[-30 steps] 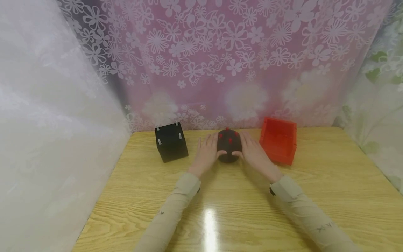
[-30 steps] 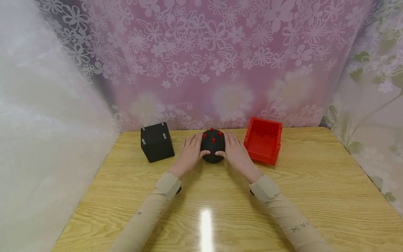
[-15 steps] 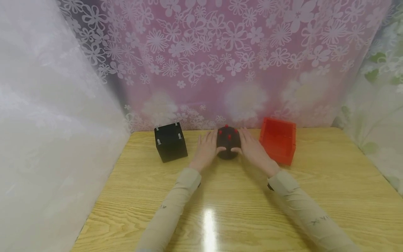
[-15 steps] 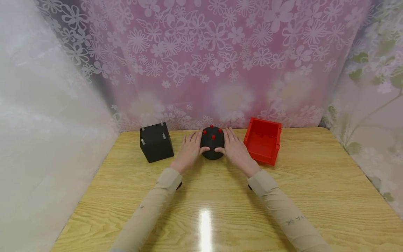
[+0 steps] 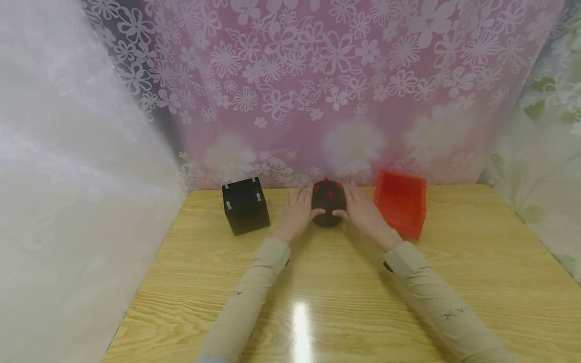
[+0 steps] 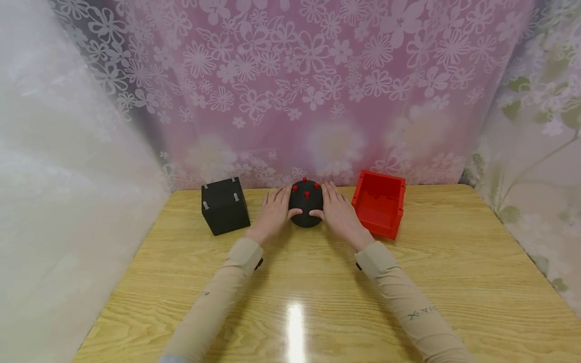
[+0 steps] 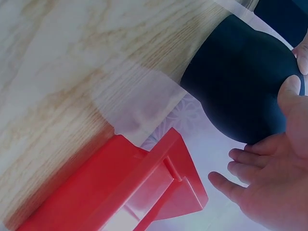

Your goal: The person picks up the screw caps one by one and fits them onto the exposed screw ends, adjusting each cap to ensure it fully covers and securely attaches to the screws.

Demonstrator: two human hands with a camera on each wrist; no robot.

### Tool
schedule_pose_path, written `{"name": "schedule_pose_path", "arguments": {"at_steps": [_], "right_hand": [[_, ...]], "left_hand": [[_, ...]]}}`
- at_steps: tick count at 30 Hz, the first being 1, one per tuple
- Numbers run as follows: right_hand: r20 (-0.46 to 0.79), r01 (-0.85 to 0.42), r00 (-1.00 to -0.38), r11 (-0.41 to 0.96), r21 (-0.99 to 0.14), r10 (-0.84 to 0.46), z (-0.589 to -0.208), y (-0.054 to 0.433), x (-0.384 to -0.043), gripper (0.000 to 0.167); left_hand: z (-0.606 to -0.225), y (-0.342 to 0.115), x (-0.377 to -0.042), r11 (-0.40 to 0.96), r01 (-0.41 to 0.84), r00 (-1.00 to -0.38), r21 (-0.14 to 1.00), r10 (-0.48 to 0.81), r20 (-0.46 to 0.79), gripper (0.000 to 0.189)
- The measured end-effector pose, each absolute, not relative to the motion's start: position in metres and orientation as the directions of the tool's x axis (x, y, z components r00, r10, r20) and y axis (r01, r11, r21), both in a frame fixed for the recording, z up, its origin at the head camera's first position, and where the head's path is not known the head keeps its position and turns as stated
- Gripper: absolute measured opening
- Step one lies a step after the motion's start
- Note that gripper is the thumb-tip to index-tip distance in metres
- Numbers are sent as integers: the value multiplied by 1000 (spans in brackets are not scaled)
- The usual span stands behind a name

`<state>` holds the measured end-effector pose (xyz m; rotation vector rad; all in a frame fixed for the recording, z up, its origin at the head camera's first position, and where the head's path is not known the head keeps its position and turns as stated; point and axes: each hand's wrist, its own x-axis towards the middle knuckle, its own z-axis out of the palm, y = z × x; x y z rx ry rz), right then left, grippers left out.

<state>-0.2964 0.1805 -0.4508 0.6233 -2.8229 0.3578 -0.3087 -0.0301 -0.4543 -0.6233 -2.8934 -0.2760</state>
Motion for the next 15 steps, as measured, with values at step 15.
{"name": "schedule_pose_path", "arguments": {"at_steps": [15], "right_hand": [[309, -436, -879, 876, -208, -364, -454, 180, -303, 87]], "left_hand": [[-454, -30, -310, 898, 412, -901, 152, 377, 215, 88]]}}
